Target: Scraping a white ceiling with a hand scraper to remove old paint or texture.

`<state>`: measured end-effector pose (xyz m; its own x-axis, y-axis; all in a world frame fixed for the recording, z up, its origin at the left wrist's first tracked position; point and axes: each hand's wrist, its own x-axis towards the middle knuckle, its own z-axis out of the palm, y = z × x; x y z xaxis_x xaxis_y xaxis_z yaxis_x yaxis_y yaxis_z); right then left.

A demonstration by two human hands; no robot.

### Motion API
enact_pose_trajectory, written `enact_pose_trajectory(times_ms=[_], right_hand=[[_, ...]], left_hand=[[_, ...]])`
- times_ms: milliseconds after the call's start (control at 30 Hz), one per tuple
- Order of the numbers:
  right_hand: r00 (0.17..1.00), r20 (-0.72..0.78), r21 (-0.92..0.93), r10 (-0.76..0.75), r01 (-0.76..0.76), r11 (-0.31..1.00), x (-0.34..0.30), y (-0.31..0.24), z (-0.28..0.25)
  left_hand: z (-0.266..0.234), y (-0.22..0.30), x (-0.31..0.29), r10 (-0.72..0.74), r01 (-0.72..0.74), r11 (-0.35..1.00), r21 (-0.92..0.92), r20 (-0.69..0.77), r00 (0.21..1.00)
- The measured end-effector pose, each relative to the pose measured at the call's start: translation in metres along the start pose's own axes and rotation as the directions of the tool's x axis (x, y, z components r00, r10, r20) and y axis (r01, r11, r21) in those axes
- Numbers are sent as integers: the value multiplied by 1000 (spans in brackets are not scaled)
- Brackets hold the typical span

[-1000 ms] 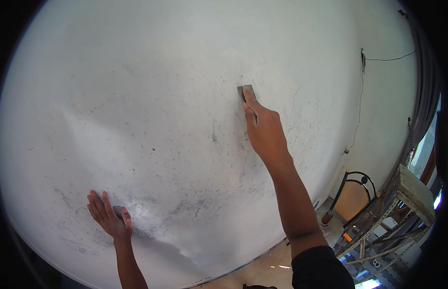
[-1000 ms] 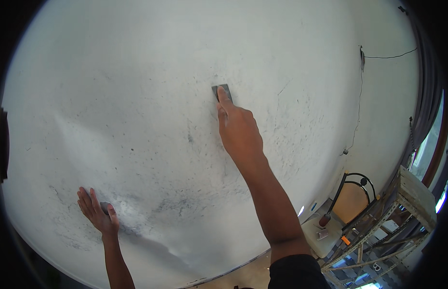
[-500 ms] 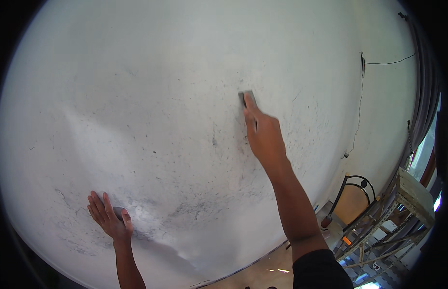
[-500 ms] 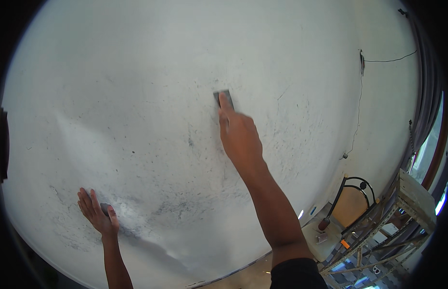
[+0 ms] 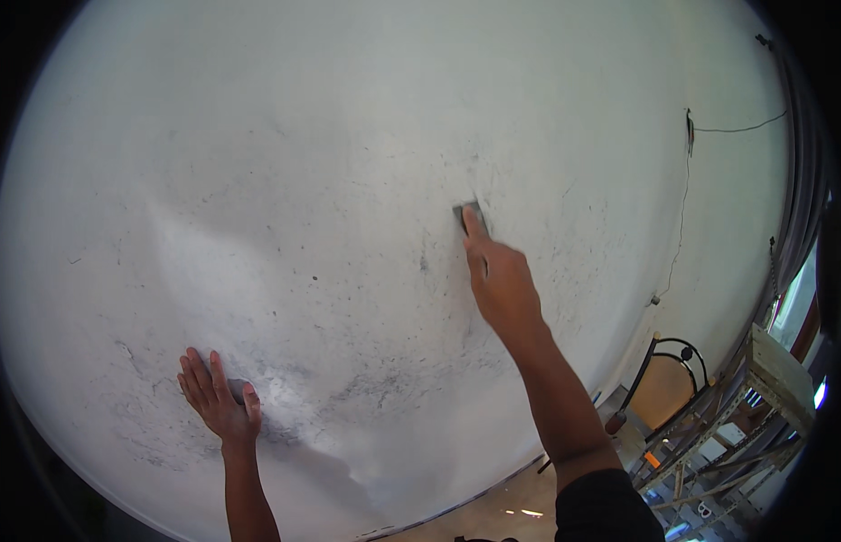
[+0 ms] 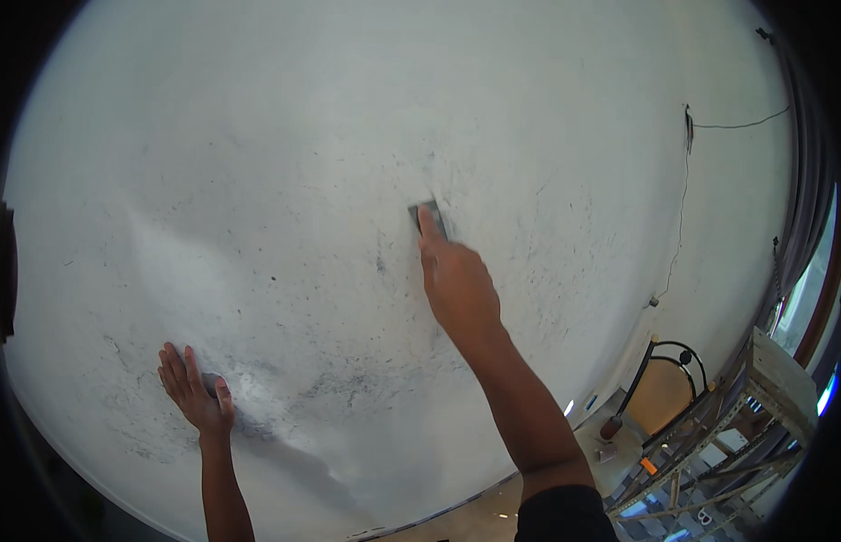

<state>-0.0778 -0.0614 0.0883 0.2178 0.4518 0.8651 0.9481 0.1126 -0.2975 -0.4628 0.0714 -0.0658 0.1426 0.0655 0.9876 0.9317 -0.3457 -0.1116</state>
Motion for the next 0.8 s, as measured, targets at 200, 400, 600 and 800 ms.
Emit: enact_pose_trajectory(times_ms=[200, 400, 600, 800], right_hand=[[995, -66, 40, 69, -67, 997, 50, -13, -21], [998, -61, 30, -18, 20, 999, -10, 12, 12], [988, -149, 75, 40, -29, 997, 45, -16, -21], [995, 31, 194, 90, -94, 976, -66, 11, 31]], left_hand=[[3, 3, 1, 4, -4, 1000, -18, 3, 1000], [0, -1, 0, 11, -11, 1000, -5, -3, 1000], [5, 7, 4, 11, -11, 999, -42, -8, 1000], [-1, -2, -1, 15, -15, 999, -36, 8, 1000]])
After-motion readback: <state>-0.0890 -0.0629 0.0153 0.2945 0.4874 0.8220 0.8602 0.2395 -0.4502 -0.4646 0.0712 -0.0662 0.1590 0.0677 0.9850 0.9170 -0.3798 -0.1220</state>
